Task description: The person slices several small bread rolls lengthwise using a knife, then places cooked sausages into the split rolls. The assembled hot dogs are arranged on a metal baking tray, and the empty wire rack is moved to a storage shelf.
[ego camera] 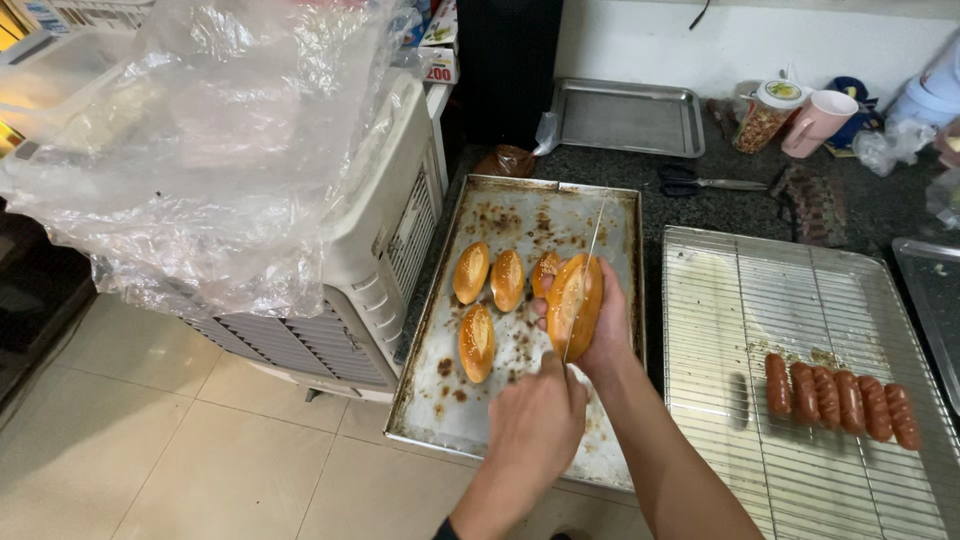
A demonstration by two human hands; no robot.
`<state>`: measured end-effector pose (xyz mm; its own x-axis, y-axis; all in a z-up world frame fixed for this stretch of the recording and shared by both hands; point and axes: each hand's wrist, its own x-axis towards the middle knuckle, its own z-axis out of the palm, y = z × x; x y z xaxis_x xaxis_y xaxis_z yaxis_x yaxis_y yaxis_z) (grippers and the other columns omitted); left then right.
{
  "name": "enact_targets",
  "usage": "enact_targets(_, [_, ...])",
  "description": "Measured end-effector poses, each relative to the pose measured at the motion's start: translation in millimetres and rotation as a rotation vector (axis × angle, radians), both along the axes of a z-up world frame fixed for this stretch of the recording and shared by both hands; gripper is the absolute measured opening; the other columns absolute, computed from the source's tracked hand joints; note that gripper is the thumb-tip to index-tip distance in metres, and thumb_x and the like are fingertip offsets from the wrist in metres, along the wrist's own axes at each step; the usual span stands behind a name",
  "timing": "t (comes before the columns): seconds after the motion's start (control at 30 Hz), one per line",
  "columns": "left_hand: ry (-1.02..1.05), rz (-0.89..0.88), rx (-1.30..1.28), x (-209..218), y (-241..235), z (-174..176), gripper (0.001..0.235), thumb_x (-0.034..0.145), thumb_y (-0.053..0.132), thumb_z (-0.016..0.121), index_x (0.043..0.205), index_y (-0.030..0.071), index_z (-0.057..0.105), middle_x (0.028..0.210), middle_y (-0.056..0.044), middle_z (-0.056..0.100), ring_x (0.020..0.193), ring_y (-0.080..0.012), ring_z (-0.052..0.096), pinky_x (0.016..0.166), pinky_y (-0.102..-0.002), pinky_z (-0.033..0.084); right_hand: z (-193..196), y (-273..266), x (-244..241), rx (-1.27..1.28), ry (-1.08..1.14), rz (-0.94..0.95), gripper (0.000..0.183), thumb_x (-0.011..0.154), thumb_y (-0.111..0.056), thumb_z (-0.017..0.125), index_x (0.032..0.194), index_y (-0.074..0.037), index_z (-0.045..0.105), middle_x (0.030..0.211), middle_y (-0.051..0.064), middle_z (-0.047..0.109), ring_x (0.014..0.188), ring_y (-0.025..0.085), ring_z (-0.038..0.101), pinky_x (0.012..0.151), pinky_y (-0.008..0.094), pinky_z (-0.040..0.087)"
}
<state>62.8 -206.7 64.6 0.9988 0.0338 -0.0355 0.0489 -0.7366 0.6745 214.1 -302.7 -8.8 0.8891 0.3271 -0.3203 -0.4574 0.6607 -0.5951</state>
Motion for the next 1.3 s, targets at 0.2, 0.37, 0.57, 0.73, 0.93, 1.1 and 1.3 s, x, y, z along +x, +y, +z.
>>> enact_targets(0.2, [0.052, -0.017, 0.007, -4, -3, -7, 0.029, 0.099, 0.025, 0.051, 0.101, -0.003, 0.058, 0.077, -0.028, 0.07, 0.074, -0.0473, 0.07, 0.071, -0.06, 0.054, 1, -5, 2, 0.062, -0.025, 0.001, 0.059, 0.104, -0.062, 0.029, 0.112, -0.012, 0.059, 0.092, 0.01, 0.063, 0.07, 0.025, 0.058, 0.055, 0.036, 0.05])
enact_targets(0.37, [-0.011, 0.001, 0.026, -5, -3, -9, 0.031, 0.101, 0.026, 0.049, 0.1, -0.003, 0.059, 0.078, -0.027, 0.07, 0.073, -0.0467, 0.07, 0.072, -0.059, 0.054, 3, -7, 3, 0.046, 0.009, -0.013, 0.054, 0.103, -0.059, 0.029, 0.11, -0.014, 0.058, 0.093, 0.01, 0.062, 0.073, 0.026, 0.058, 0.057, 0.037, 0.051])
enact_targets(0.57, [0.065, -0.043, 0.034, -8, -8, -14, 0.03, 0.1, 0.026, 0.049, 0.106, -0.002, 0.058, 0.076, -0.028, 0.07, 0.074, -0.047, 0.07, 0.074, -0.059, 0.054, 0, -13, 1, 0.078, 0.026, -0.032, 0.052, 0.103, -0.058, 0.028, 0.112, -0.016, 0.057, 0.092, 0.011, 0.063, 0.072, 0.025, 0.058, 0.055, 0.035, 0.05])
enact_targets(0.73, [0.084, -0.039, 0.052, -6, -9, -14, 0.03, 0.099, 0.027, 0.051, 0.103, -0.002, 0.058, 0.077, -0.028, 0.07, 0.074, -0.0466, 0.07, 0.072, -0.059, 0.054, -1, -19, 5, 0.091, -0.022, -0.045, 0.051, 0.105, -0.055, 0.028, 0.11, -0.012, 0.055, 0.093, 0.011, 0.062, 0.075, 0.026, 0.06, 0.058, 0.036, 0.052])
enact_targets(0.93, [0.038, -0.054, 0.041, -10, -14, -17, 0.029, 0.1, 0.027, 0.05, 0.1, -0.001, 0.06, 0.077, -0.027, 0.07, 0.074, -0.0458, 0.071, 0.072, -0.058, 0.055, -5, -30, 4, 0.182, 0.032, -0.003, 0.051, 0.104, -0.056, 0.031, 0.108, -0.013, 0.058, 0.092, 0.011, 0.064, 0.075, 0.026, 0.06, 0.059, 0.034, 0.052])
enact_targets(1.1, [0.091, -0.076, 0.059, -7, -15, -15, 0.029, 0.099, 0.027, 0.05, 0.104, 0.0, 0.058, 0.077, -0.027, 0.071, 0.074, -0.0458, 0.071, 0.073, -0.059, 0.054, -6, -36, 10, 0.218, 0.026, -0.026, 0.053, 0.106, -0.056, 0.033, 0.106, -0.01, 0.059, 0.094, 0.011, 0.063, 0.075, 0.025, 0.06, 0.06, 0.036, 0.053])
enact_targets(1.3, [0.083, -0.063, 0.074, -14, -21, -15, 0.028, 0.099, 0.026, 0.051, 0.1, 0.0, 0.059, 0.081, -0.028, 0.071, 0.077, -0.0468, 0.07, 0.072, -0.06, 0.054, -12, -44, 11, 0.304, 0.039, 0.031, 0.056, 0.104, -0.058, 0.033, 0.108, -0.009, 0.061, 0.098, 0.012, 0.064, 0.078, 0.025, 0.061, 0.062, 0.035, 0.055])
